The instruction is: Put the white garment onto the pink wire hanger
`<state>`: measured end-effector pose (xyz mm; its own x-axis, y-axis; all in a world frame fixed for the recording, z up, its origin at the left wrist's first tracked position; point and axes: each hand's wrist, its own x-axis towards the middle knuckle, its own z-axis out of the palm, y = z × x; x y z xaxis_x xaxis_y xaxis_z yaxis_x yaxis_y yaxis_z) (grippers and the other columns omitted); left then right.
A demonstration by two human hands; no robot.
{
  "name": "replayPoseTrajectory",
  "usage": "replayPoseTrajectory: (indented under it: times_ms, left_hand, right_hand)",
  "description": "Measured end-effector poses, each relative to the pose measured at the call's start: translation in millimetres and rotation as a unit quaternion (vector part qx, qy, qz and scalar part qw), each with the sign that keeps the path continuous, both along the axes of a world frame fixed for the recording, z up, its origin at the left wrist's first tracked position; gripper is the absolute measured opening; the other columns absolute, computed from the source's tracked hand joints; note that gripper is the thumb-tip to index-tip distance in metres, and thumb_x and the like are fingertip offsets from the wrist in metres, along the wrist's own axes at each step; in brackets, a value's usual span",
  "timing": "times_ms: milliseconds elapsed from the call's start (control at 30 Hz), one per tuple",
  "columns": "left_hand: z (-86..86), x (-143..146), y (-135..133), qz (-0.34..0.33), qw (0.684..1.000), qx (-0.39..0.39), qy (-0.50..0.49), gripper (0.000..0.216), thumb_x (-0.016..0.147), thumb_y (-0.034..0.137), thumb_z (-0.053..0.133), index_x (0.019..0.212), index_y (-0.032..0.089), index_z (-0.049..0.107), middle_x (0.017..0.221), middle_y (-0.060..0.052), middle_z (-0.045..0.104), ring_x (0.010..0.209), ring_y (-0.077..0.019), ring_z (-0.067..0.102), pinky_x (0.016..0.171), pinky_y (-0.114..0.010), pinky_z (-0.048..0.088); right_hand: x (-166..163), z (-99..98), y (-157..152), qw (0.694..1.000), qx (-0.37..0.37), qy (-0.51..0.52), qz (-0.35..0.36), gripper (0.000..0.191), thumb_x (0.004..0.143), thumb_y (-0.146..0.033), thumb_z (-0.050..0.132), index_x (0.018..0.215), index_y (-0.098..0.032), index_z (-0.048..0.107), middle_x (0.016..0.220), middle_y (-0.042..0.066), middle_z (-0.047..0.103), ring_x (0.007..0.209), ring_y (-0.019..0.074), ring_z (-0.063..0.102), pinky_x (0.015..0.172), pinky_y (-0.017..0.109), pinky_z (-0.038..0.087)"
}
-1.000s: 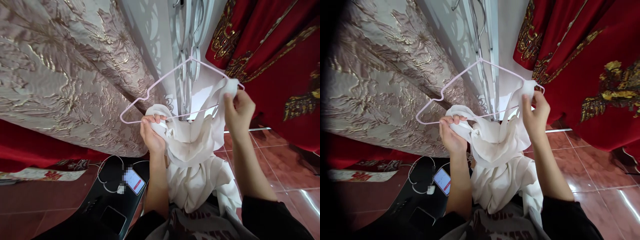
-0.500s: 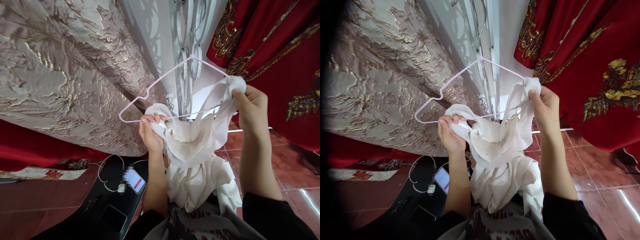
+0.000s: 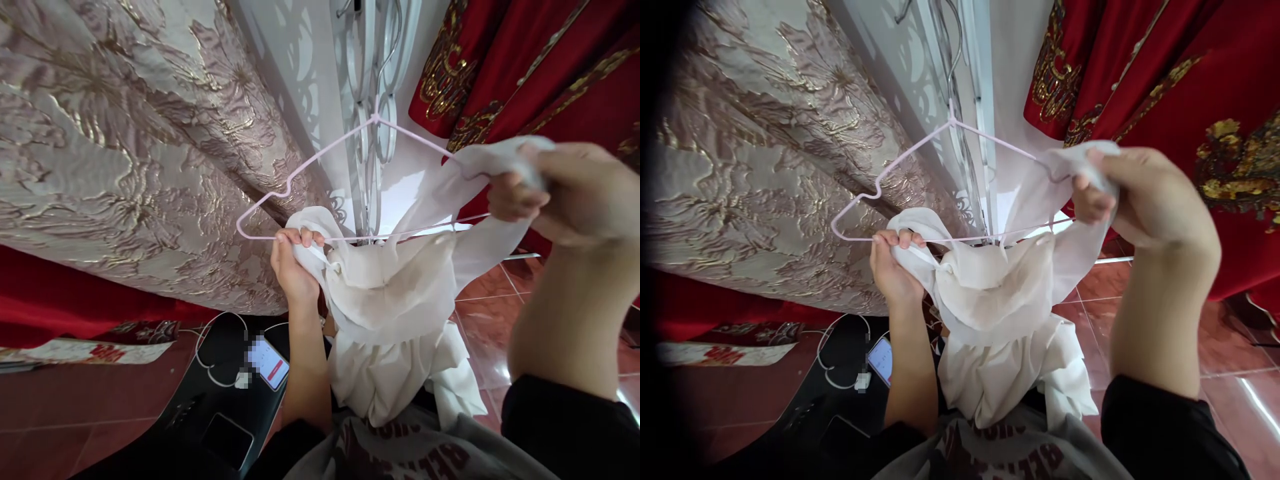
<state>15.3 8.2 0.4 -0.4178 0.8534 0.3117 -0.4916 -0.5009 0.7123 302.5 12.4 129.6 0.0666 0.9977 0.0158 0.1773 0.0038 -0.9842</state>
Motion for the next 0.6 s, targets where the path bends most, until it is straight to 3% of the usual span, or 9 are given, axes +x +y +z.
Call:
replayPoseTrajectory:
  times_ms: [67, 133, 233, 333, 400, 467, 533, 600]
  left_hand:
    - [-0.5, 3, -1, -0.014, 1.000, -0.009, -0.004, 0.044, 0.090, 0.053, 0.071, 0.073, 0.019, 0.049, 0.067, 0.002, 0.045, 0.066, -0.0152, 0.060, 0.065, -0.027, 0.051]
    - [-1.9, 4, -2, -0.023, 1.000, -0.006, -0.005, 0.043, 0.092, 0.053, 0.069, 0.073, 0.018, 0.050, 0.067, 0.001, 0.047, 0.068, -0.0160, 0.062, 0.065, -0.027, 0.051]
    - [-3.9, 0, -2, -0.016, 1.000, 0.012, 0.003, 0.042, 0.093, 0.052, 0.068, 0.074, 0.018, 0.051, 0.067, 0.001, 0.048, 0.070, -0.0167, 0.063, 0.066, -0.027, 0.051]
    - [-4.6, -5, 0, -0.002, 1.000, 0.022, 0.016, 0.041, 0.093, 0.052, 0.068, 0.075, 0.018, 0.053, 0.068, 0.001, 0.049, 0.070, -0.0166, 0.063, 0.066, -0.027, 0.051]
    - [-4.9, -4, 1, -0.001, 1.000, 0.018, 0.016, 0.042, 0.092, 0.053, 0.069, 0.075, 0.018, 0.053, 0.068, 0.001, 0.049, 0.070, -0.0165, 0.063, 0.066, -0.027, 0.052]
    - [-5.3, 1, 1, -0.009, 1.000, 0.013, 0.001, 0.042, 0.092, 0.053, 0.069, 0.075, 0.018, 0.053, 0.068, 0.001, 0.048, 0.072, -0.0165, 0.064, 0.066, -0.026, 0.052]
    - [-5.8, 9, -1, -0.021, 0.999, 0.007, -0.023, 0.042, 0.091, 0.052, 0.071, 0.075, 0.018, 0.053, 0.069, 0.001, 0.048, 0.072, -0.0163, 0.065, 0.064, -0.024, 0.051]
    - [-6.1, 18, -5, -0.028, 0.999, -0.007, -0.039, 0.042, 0.089, 0.053, 0.073, 0.075, 0.018, 0.054, 0.069, 0.000, 0.049, 0.074, -0.0167, 0.066, 0.060, -0.023, 0.051]
  right_hand:
    - [-3, 10.2, 6, 0.995, 0.026, 0.077, -0.051, 0.048, 0.106, -0.021, 0.031, 0.062, -0.019, 0.050, 0.051, -0.008, 0.024, 0.045, 0.0013, 0.022, 0.057, 0.030, 0.025]
    - [4, 7.0, 14, 0.984, 0.059, 0.144, -0.083, 0.050, 0.104, -0.011, 0.023, 0.064, -0.018, 0.052, 0.056, -0.007, 0.031, 0.048, 0.0012, 0.021, 0.060, 0.030, 0.026]
    - [34, -23.0, 22, 0.952, 0.128, 0.242, -0.140, 0.056, 0.100, -0.006, 0.016, 0.063, -0.017, 0.057, 0.063, -0.004, 0.044, 0.047, 0.0018, 0.025, 0.059, 0.031, 0.025]
    - [55, -66.5, 18, 0.897, 0.174, 0.349, -0.207, 0.062, 0.101, -0.020, 0.008, 0.065, -0.017, 0.059, 0.060, -0.002, 0.037, 0.043, 0.0036, 0.019, 0.054, 0.031, 0.017]
    - [46, -90.4, 7, 0.891, 0.194, 0.322, -0.255, 0.045, 0.099, -0.027, 0.024, 0.069, -0.020, 0.058, 0.057, -0.003, 0.033, 0.042, 0.0060, 0.016, 0.050, 0.031, 0.013]
    - [17, -105.1, -6, 0.896, 0.216, 0.263, -0.287, 0.024, 0.089, -0.033, 0.046, 0.076, -0.020, 0.061, 0.059, -0.002, 0.041, 0.042, 0.0073, 0.022, 0.047, 0.031, 0.011]
    - [-21, -111.6, -16, 0.911, 0.253, 0.197, -0.260, 0.023, 0.085, -0.040, 0.057, 0.085, -0.018, 0.065, 0.067, 0.002, 0.054, 0.047, 0.0090, 0.037, 0.045, 0.029, 0.016]
    - [-52, -114.1, -19, 0.946, 0.249, 0.096, -0.186, 0.031, 0.092, -0.048, 0.056, 0.083, -0.019, 0.064, 0.066, 0.001, 0.055, 0.049, 0.0087, 0.040, 0.047, 0.027, 0.026]
